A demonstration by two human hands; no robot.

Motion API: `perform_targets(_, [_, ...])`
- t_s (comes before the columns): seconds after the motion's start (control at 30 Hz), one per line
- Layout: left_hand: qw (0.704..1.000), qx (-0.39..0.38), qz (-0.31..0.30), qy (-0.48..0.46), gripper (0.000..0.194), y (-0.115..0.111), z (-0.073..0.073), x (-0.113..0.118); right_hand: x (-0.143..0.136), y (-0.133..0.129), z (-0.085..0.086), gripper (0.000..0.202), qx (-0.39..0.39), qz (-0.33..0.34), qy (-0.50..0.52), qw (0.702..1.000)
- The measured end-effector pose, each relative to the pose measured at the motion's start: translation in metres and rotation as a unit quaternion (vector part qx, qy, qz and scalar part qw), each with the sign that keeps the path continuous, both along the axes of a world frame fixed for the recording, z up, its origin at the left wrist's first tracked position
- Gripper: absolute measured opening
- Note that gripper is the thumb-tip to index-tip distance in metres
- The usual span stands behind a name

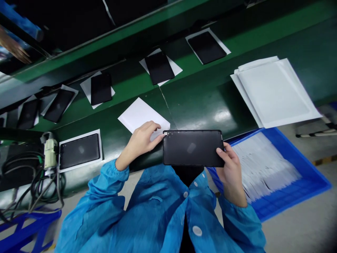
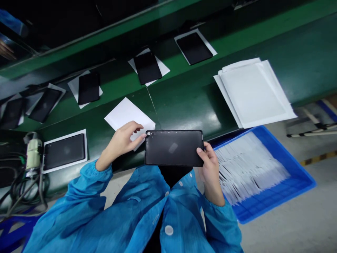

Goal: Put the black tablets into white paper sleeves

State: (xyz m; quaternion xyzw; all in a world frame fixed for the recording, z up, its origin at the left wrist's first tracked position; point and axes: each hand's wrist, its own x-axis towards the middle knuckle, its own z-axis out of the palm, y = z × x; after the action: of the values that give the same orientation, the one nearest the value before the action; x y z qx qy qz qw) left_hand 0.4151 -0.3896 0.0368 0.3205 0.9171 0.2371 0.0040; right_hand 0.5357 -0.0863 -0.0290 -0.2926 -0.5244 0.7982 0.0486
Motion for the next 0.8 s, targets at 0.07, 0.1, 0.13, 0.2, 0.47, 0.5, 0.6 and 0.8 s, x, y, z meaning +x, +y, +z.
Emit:
perform_targets(0.07, [1.0,-0.002,0.018,-0.006,0.023,-0.01,-0.002,0.004,0.001,0.003,-0.003,0.035,0.0,-0.004,0.0,1.0])
perform_targets(0.1, [1.0,-0.008,0.022,-0.011,0.022,-0.015,-0.004,0.006,0.001,0.004,-0.005,0.035,0.0,-0.007,-0.001,1.0])
perform_targets(0.13, [0.999,-0.019,0.026,-0.016,0.021,-0.02,-0.006,0.009,0.002,0.004,-0.006,0.036,-0.002,-0.009,-0.003,1.0])
perform_targets(0.2, [0.998,-0.055,0.027,-0.022,0.02,-0.027,-0.011,0.014,0.002,0.006,-0.009,0.037,-0.002,-0.015,-0.006,1.0])
perform_targets(0.47, [0.982,-0.19,-0.003,0.005,0.021,-0.003,-0.021,0.03,0.006,-0.001,-0.02,0.031,0.021,-0.092,0.009,0.996])
perform_targets(0.5, [0.979,-0.204,-0.005,0.009,0.018,0.003,-0.02,0.029,0.007,-0.003,-0.021,0.028,0.032,-0.102,0.02,0.994])
perform_targets(0.6, [0.965,-0.261,-0.018,0.006,0.015,0.018,-0.015,0.026,0.014,-0.012,-0.022,0.024,0.062,-0.139,0.044,0.987])
perform_targets(0.8, [0.941,-0.337,-0.042,-0.011,0.024,0.04,-0.004,0.026,0.034,-0.027,-0.018,0.024,0.042,-0.192,0.034,0.98])
